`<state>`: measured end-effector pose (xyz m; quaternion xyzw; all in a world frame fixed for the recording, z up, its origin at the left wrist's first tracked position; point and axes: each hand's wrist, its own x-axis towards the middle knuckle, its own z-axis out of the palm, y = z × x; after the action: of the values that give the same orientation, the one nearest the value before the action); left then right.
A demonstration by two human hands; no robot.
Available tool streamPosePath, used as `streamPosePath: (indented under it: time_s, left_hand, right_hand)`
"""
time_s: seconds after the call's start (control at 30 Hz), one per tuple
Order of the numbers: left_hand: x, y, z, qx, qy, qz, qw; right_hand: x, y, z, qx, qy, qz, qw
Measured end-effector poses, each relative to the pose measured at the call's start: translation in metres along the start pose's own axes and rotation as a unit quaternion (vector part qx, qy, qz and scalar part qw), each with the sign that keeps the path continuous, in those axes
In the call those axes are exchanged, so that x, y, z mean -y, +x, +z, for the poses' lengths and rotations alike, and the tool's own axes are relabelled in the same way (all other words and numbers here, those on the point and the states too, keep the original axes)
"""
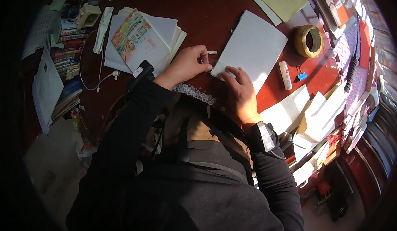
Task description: The person assembles a small notebook by hand. They place a stack of white paper on the table, apply clear tape to the spine, fold the edges, and press the binding. They then place the assembled notebook into a yellow envelope.
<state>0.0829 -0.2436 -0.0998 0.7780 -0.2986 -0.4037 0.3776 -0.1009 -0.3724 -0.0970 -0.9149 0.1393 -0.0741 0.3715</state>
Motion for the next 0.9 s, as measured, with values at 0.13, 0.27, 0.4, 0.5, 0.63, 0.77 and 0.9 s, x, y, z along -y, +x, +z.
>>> streamPosePath:
  time_s: [0.13,0.27,0.4,0.5,0.63,0.77,0.9]
  left_hand:
    - [0.000,0.000,0.001,-0.001,0.007,-0.009,1.000]
    - [0.000,0.001,0.002,-0.006,0.009,-0.006,1.000]
    - [0.001,0.001,0.004,-0.015,0.028,0.009,0.999]
    - [0.001,0.000,0.005,-0.019,0.026,0.009,0.999]
    - [-0.003,-0.001,0.008,-0.039,0.044,0.015,0.998]
    - [-0.006,-0.001,0.011,-0.042,0.048,0.003,0.998]
    - [-0.005,0.000,0.010,-0.049,0.056,0.010,0.997]
  right_hand:
    - [0.000,-0.003,0.001,0.006,-0.008,0.000,1.000]
    - [-0.001,-0.004,0.000,0.019,-0.031,-0.008,0.999]
    - [0.001,-0.003,-0.003,0.043,-0.025,-0.023,0.999]
    - [0.004,-0.003,-0.004,0.039,-0.036,-0.026,0.998]
    - [0.006,-0.003,-0.003,0.030,-0.047,-0.028,0.998]
    - [0.005,-0.004,-0.004,0.030,-0.064,-0.037,0.997]
    - [0.005,-0.004,-0.005,0.056,-0.029,0.014,0.998]
